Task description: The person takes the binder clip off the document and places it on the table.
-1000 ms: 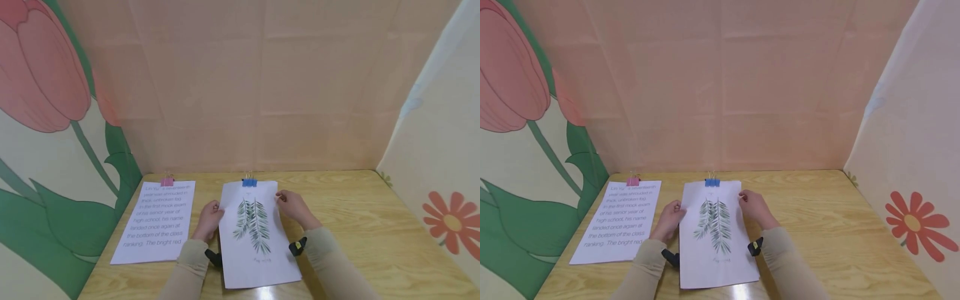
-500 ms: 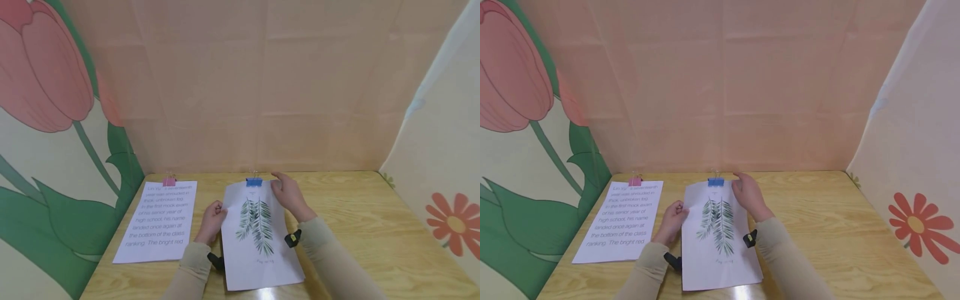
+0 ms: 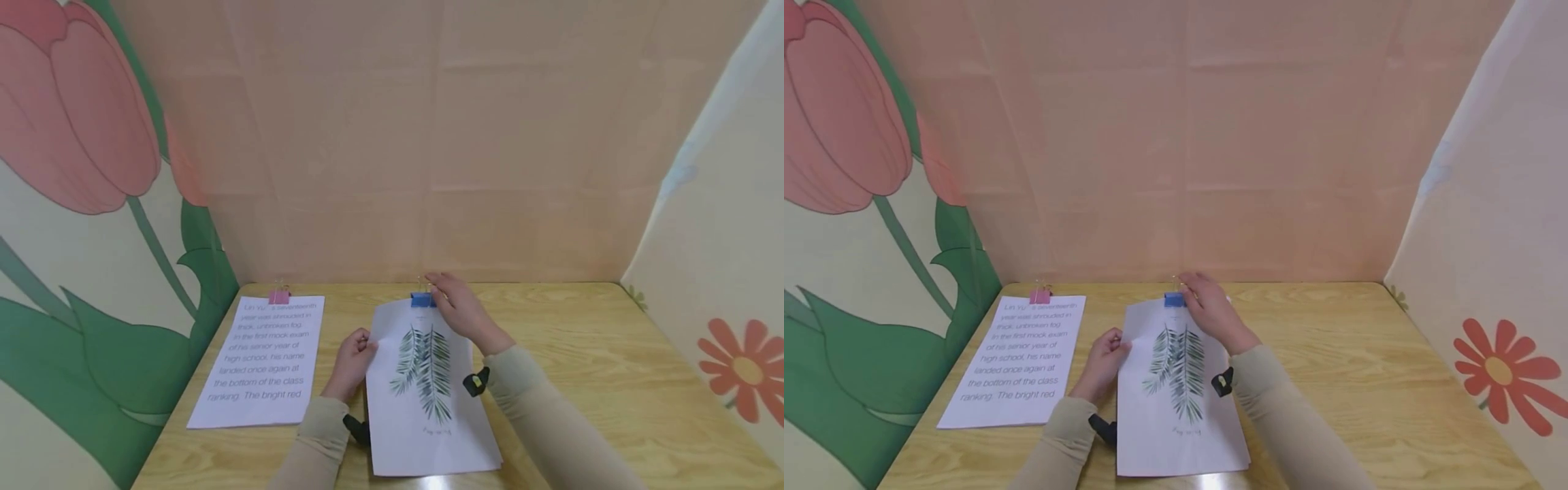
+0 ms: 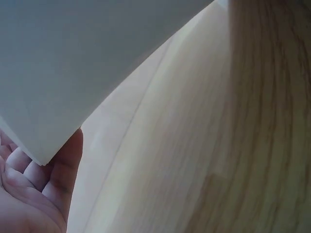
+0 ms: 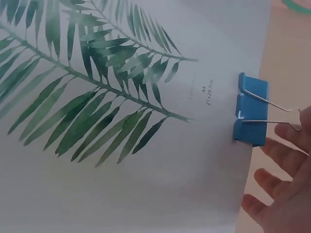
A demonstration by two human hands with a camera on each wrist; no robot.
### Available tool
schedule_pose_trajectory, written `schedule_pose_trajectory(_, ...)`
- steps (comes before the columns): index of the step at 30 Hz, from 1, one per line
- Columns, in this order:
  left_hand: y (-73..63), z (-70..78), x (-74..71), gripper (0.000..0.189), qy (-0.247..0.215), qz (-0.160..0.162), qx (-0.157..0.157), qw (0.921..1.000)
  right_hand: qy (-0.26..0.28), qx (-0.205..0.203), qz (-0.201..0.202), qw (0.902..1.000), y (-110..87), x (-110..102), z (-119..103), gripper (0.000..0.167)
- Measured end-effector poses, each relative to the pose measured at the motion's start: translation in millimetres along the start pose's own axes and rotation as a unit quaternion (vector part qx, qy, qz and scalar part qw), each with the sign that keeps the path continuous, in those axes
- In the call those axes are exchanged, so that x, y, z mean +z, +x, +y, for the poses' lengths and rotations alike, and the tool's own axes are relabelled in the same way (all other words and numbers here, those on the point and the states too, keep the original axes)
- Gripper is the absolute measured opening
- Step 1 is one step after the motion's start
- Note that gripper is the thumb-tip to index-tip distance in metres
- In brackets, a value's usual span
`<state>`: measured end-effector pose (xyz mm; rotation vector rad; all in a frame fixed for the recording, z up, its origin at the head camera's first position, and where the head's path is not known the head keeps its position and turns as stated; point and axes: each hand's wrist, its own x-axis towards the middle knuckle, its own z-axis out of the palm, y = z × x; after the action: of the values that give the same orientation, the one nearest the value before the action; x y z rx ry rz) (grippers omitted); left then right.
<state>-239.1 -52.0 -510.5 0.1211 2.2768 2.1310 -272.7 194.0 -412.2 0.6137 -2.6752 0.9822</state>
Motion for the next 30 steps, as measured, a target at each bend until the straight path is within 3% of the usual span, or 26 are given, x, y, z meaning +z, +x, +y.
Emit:
schedule_pose_trajectory(6,-2.9,0.8,-0.8,0.007,0.010,0.002,0.003,0.9999,0.062,0.001,-0.057,0.9965,-2.8,-6.8,-1.7,0.046)
schedule_pose_trajectory(16,-3.7,-0.1,-0.8,0.005,-0.002,-0.003,0.001,1.0000,0.100,0.000,-0.061,0.9931,-3.7,-12.2,1.1,0.043)
schedule_pose_trajectory(20,-5.6,-0.9,-0.3,0.006,-0.006,-0.003,-0.014,0.9999,0.151,0.019,-0.074,0.9855,-4.0,-17.1,0.9,0.054)
schedule_pose_trajectory(24,-6.9,0.6,1.0,0.008,-0.010,-0.002,-0.007,0.9999,0.188,0.042,-0.094,0.9768,-2.3,-22.0,-2.1,0.069)
schedule_pose_trajectory(30,-6.3,1.1,3.9,0.006,-0.004,0.002,-0.001,1.0000,0.206,0.064,-0.117,0.9693,-1.1,-23.5,0.6,0.061)
